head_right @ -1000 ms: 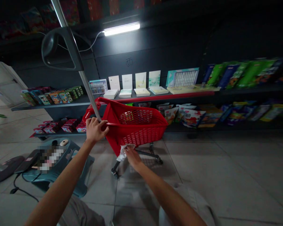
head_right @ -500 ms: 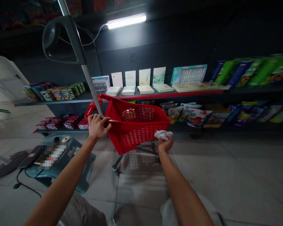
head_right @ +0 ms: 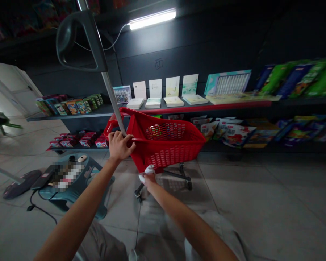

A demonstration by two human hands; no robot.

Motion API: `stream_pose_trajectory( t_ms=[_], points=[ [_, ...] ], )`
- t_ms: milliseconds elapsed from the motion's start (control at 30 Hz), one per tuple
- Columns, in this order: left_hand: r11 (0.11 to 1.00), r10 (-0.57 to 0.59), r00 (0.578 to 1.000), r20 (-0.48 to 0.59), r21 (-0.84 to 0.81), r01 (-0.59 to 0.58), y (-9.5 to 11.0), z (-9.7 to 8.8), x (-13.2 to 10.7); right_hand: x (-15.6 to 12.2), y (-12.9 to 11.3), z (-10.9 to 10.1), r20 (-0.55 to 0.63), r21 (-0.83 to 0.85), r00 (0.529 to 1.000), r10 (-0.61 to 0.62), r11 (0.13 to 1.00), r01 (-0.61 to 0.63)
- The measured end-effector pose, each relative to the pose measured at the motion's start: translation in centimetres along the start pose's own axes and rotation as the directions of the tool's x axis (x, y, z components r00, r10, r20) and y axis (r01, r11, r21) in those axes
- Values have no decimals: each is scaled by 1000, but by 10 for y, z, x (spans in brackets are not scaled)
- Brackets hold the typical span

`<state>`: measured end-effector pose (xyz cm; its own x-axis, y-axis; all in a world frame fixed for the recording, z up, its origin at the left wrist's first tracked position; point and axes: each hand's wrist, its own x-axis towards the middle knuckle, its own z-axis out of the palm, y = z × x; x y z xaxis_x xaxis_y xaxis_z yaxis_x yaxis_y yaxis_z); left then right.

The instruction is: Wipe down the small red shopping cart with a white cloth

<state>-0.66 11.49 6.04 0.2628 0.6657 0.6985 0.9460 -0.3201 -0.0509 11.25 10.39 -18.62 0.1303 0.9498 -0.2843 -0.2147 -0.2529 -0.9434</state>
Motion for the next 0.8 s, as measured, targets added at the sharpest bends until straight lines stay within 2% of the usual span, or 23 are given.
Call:
stream_pose_trajectory(
  t_ms=[100, 233, 300, 367, 400, 433, 500, 533, 567, 600, 667, 733, 800],
  points=[
    [1000, -10, 1000, -9, -8, 9, 0, 0, 0, 0, -10, 8, 1, 85, 994, 113, 990, -113],
    [999, -36, 997, -72, -4, 36, 3, 4, 0, 4, -54, -12, 40, 281, 995, 87, 955, -94],
    [997, -73, 989, -128, 6, 75, 7, 7, 0, 9, -86, -35, 13, 325, 1000, -5, 946, 0],
    [993, -111, 979, -173, 10, 114, 11, 9, 0, 17, -121, -68, -109, 269, 980, -166, 944, 189],
    [992, -125, 975, -186, 8, 129, 13, 10, 0, 21, -138, -88, -195, 204, 944, -268, 930, 306],
    [990, -136, 972, -192, 3, 139, 13, 11, -1, 24, -153, -110, -289, 96, 881, -375, 904, 416],
    [989, -146, 971, -187, -11, 146, 12, 13, -1, 27, -179, -155, -362, -219, 705, -610, 791, 572],
    [989, -147, 973, -178, -19, 146, 11, 13, 0, 27, -188, -177, -321, -390, 627, -710, 702, 596],
    [989, -145, 975, -167, -27, 143, 8, 13, 0, 25, -194, -196, -242, -545, 574, -782, 599, 586],
    [990, -143, 977, -156, -33, 139, 6, 13, 1, 22, -198, -211, -141, -669, 551, -823, 490, 559],
    [990, -138, 981, -139, -39, 134, -1, 12, 2, 14, -199, -233, 47, -814, 562, -826, 295, 501],
    [991, -131, 983, -126, -38, 128, -10, 12, 4, 4, -195, -241, 177, -858, 579, -796, 164, 487],
    [992, -127, 986, -113, -40, 123, -21, 11, 6, -5, -192, -243, 260, -860, 571, -779, 82, 504]
  ],
)
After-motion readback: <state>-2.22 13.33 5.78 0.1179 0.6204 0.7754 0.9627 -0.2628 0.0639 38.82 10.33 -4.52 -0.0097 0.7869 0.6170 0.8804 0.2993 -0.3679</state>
